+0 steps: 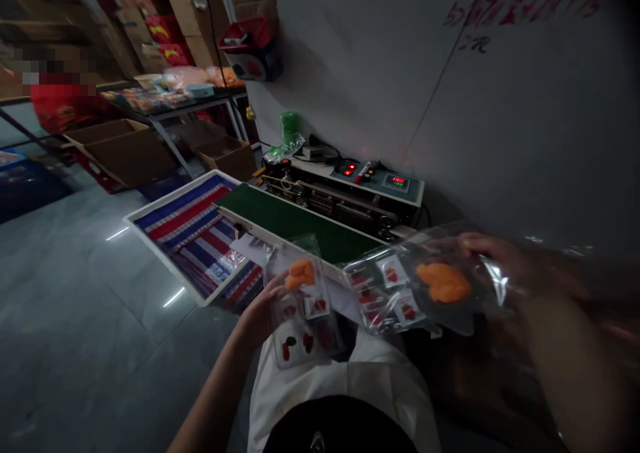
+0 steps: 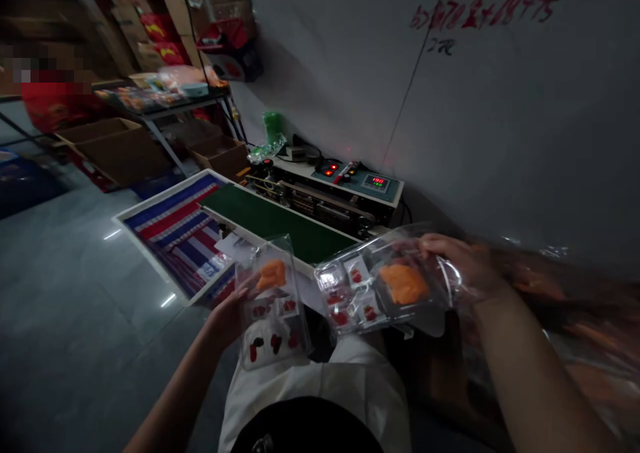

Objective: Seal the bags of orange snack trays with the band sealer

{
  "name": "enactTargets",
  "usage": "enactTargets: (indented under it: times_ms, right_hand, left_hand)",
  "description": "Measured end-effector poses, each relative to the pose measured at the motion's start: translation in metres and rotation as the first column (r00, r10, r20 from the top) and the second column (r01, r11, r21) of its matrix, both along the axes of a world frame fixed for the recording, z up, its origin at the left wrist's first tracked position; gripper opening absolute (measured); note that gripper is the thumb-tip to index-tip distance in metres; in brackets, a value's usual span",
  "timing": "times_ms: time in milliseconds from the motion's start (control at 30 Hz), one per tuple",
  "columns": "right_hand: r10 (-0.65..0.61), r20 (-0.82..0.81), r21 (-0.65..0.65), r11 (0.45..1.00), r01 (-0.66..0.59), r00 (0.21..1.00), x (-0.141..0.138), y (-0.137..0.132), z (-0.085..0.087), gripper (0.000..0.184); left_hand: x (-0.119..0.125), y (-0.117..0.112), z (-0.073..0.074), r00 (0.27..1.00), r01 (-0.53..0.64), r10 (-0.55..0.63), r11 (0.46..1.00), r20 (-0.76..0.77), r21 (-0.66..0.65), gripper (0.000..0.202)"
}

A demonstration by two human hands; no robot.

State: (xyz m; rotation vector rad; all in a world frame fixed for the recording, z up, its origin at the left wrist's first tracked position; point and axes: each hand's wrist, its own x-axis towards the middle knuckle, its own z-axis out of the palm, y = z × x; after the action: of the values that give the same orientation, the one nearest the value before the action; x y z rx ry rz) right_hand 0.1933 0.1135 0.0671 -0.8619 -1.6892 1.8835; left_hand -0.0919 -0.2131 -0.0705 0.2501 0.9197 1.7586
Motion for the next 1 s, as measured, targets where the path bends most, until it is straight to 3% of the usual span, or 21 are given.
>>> enactTargets:
  times_ms: [100,167,367,533,633,833,1000]
  right_hand:
    - [0.11,0.01,-0.215,0.971,-0.105,0.994,-0.027,-0.01,-0.005,0.024]
    - [0.149,0.002,-0.264,0.954,-0.143,0.989,-0.04,-0.013,-0.014,0.022]
    - [0.23,-0.062,-0.268,0.933,-0.238,0.971,-0.055,-0.009,-0.039,0.021]
    - [0.284,-0.067,-0.35,0.891,-0.289,0.957,-0.065,-0.016,-0.041,0.018]
    - [0.323,-0.095,-0.362,0.87,-0.335,0.942,-0.07,-0.016,-0.044,0.024]
    - [0.33,-0.158,-0.386,0.847,-0.366,0.931,-0.071,-0.015,-0.056,0.021]
    - [0.43,-0.193,-0.33,0.818,-0.471,0.882,-0.07,-0.017,-0.052,0.02]
  left_hand:
    - [-0.003,-0.014,-0.001,0.998,-0.061,0.06,0.998,0.011,0.013,0.065]
    - [-0.005,-0.024,-0.001,0.996,-0.086,0.086,0.996,-0.001,0.011,0.067]
    - [-0.009,-0.042,-0.004,0.983,-0.185,0.185,0.981,0.004,-0.067,0.059]
    - [-0.012,-0.041,-0.003,0.968,-0.246,0.249,0.966,0.036,-0.078,0.046]
    - [-0.012,-0.036,0.0,0.96,-0.275,0.278,0.958,0.034,-0.078,0.05]
    - [-0.009,-0.029,-0.003,0.968,-0.245,0.25,0.964,0.035,-0.103,0.054]
    - [-0.016,-0.031,-0.008,0.959,-0.277,0.282,0.945,0.007,-0.172,0.055]
